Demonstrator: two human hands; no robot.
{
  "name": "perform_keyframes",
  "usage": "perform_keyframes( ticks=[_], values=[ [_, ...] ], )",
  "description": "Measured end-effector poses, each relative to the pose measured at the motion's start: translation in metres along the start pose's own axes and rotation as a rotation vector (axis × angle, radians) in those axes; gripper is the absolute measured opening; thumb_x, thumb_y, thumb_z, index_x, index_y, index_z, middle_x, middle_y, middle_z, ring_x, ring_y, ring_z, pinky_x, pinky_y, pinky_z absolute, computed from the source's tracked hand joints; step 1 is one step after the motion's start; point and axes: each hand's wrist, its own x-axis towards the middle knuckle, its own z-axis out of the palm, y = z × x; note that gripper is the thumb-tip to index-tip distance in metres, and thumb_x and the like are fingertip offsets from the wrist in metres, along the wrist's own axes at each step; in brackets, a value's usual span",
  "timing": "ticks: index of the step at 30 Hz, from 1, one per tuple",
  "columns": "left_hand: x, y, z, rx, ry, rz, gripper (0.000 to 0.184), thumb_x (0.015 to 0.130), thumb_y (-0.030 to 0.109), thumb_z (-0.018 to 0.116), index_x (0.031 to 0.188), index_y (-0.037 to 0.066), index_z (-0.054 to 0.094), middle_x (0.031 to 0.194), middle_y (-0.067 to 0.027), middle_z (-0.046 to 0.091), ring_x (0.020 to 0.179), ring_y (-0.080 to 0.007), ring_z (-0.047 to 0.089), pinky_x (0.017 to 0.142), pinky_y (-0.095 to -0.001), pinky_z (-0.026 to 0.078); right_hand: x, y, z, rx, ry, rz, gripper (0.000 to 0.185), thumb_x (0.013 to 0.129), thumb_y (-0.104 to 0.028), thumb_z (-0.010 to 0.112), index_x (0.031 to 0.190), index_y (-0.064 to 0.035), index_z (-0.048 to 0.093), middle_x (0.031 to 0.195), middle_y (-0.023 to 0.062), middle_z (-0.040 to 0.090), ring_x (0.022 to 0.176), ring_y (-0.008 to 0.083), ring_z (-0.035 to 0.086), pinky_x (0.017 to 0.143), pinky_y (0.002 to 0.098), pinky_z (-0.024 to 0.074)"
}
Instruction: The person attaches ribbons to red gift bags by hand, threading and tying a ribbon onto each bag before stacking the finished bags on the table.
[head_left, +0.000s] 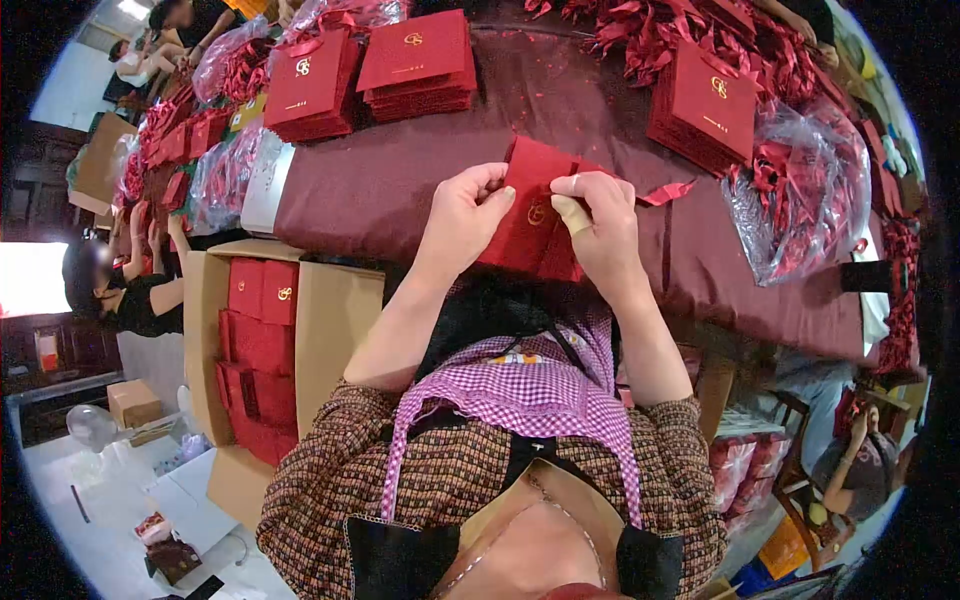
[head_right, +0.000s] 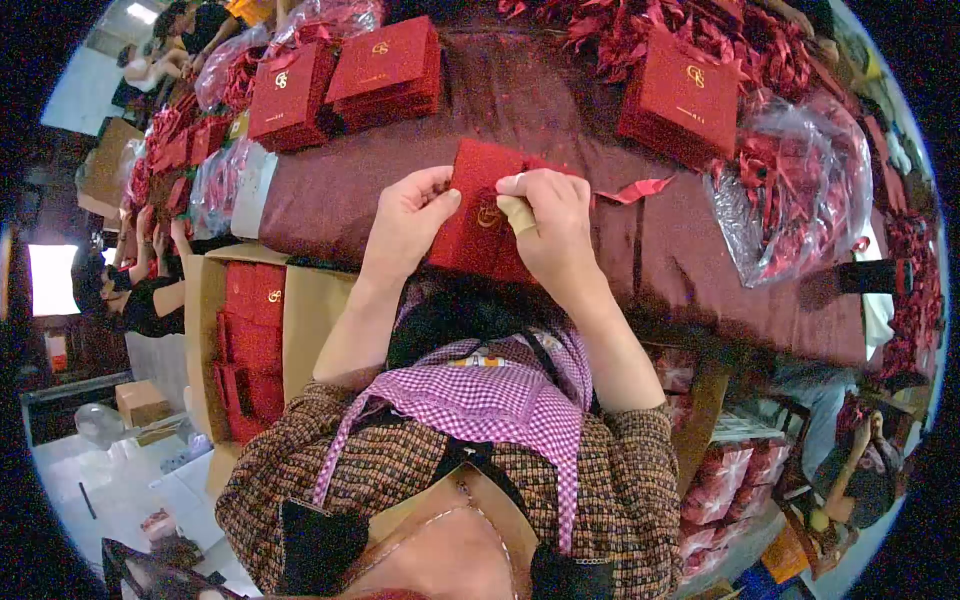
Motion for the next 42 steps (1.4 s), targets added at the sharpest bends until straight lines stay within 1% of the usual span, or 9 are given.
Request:
perform_keyframes(
  ticks=[9, 20, 26, 29, 33, 34, 35, 37, 42],
  values=[
    [-0.008, 0.009, 0.006, 0.120, 0.048, 0.077, 0.029, 0.084, -0.004, 0.062, 0.112, -0.003, 0.061, 0.088, 0.0016, 0.061, 0.076, -0.0045, 0.052, 0.070, -0.0192, 0.045, 0.009, -0.002, 0.011, -0.099, 0.025, -0.093, 0.010, 0.077, -0.012, 0.069, 0.084, -0.0103, 0.062, 0.081, 0.0031, 0.065, 0.081, 0.0207, 0.061, 0.078, 0.0363, 0.0383],
    [-0.014, 0.013, 0.017, 0.360, 0.109, 0.290, 0.028, 0.081, -0.004, 0.063, 0.109, -0.003, 0.062, 0.085, -0.0034, 0.062, 0.077, -0.0082, 0.055, 0.069, -0.0230, 0.048, 0.014, -0.014, 0.004, -0.249, -0.025, -0.184, 0.010, 0.077, -0.011, 0.065, 0.082, -0.0072, 0.057, 0.076, 0.0069, 0.059, 0.074, 0.0242, 0.058, 0.075, 0.0386, 0.0386],
    [-0.015, 0.010, 0.017, 0.267, 0.061, 0.280, 0.027, 0.081, -0.004, 0.062, 0.108, -0.003, 0.062, 0.086, -0.0041, 0.062, 0.077, -0.0088, 0.056, 0.071, -0.0232, 0.048, 0.013, -0.016, 0.004, -0.408, -0.046, -0.325, 0.008, 0.079, -0.011, 0.061, 0.081, -0.0067, 0.055, 0.072, 0.0079, 0.054, 0.070, 0.0248, 0.055, 0.074, 0.0394, 0.0391],
    [-0.018, 0.008, 0.021, 0.270, 0.064, 0.350, 0.027, 0.081, -0.005, 0.062, 0.109, -0.004, 0.062, 0.089, -0.0047, 0.063, 0.078, -0.0091, 0.057, 0.072, -0.0229, 0.048, 0.009, -0.012, 0.006, -0.289, -0.055, -0.257, 0.008, 0.078, -0.010, 0.063, 0.081, -0.0062, 0.056, 0.073, 0.0089, 0.057, 0.072, 0.0263, 0.056, 0.073, 0.0401, 0.0400],
    [-0.015, 0.019, 0.012, 0.185, -0.091, 0.250, 0.024, 0.087, -0.001, 0.058, 0.111, -0.004, 0.061, 0.093, -0.0048, 0.064, 0.080, -0.0095, 0.059, 0.073, -0.0239, 0.049, 0.012, -0.011, -0.008, -0.030, -0.092, 0.063, 0.009, 0.076, -0.005, 0.070, 0.082, -0.0034, 0.064, 0.079, 0.0112, 0.065, 0.078, 0.0295, 0.057, 0.071, 0.0392, 0.0457],
    [-0.014, 0.027, 0.008, 0.121, -0.148, 0.106, 0.022, 0.083, 0.000, 0.057, 0.104, -0.006, 0.061, 0.089, -0.0156, 0.064, 0.077, -0.0233, 0.064, 0.071, -0.0317, 0.051, 0.012, -0.009, -0.010, 0.020, -0.117, 0.113, 0.009, 0.076, -0.006, 0.070, 0.082, -0.0033, 0.064, 0.079, 0.0111, 0.066, 0.079, 0.0288, 0.057, 0.072, 0.0383, 0.0458],
    [-0.010, 0.025, 0.008, 0.119, -0.147, 0.109, 0.022, 0.083, 0.000, 0.057, 0.104, -0.006, 0.061, 0.089, -0.0156, 0.064, 0.077, -0.0233, 0.064, 0.071, -0.0317, 0.051, 0.013, -0.008, -0.013, 0.069, -0.142, 0.161, 0.010, 0.077, -0.006, 0.071, 0.083, -0.0031, 0.064, 0.080, 0.0109, 0.066, 0.079, 0.0281, 0.057, 0.073, 0.0375, 0.0459],
    [-0.003, 0.019, 0.009, 0.383, -0.099, 0.454, 0.023, 0.082, 0.000, 0.058, 0.104, -0.004, 0.061, 0.087, -0.0172, 0.063, 0.076, -0.0296, 0.063, 0.069, -0.0343, 0.051, 0.014, -0.010, -0.016, 0.082, -0.173, 0.183, 0.010, 0.076, -0.007, 0.072, 0.082, -0.0020, 0.065, 0.081, 0.0107, 0.067, 0.080, 0.0270, 0.058, 0.074, 0.0365, 0.0460],
    [-0.001, 0.009, 0.015, 0.394, -0.003, 0.489, 0.017, 0.080, -0.001, 0.058, 0.097, -0.003, 0.062, 0.084, -0.0179, 0.062, 0.077, -0.0332, 0.063, 0.067, -0.0355, 0.050, 0.014, -0.016, -0.021, 0.141, -0.254, 0.240, 0.014, 0.077, -0.008, 0.073, 0.087, -0.0019, 0.066, 0.085, 0.0102, 0.068, 0.082, 0.0252, 0.061, 0.076, 0.0342, 0.0481]
  ],
)
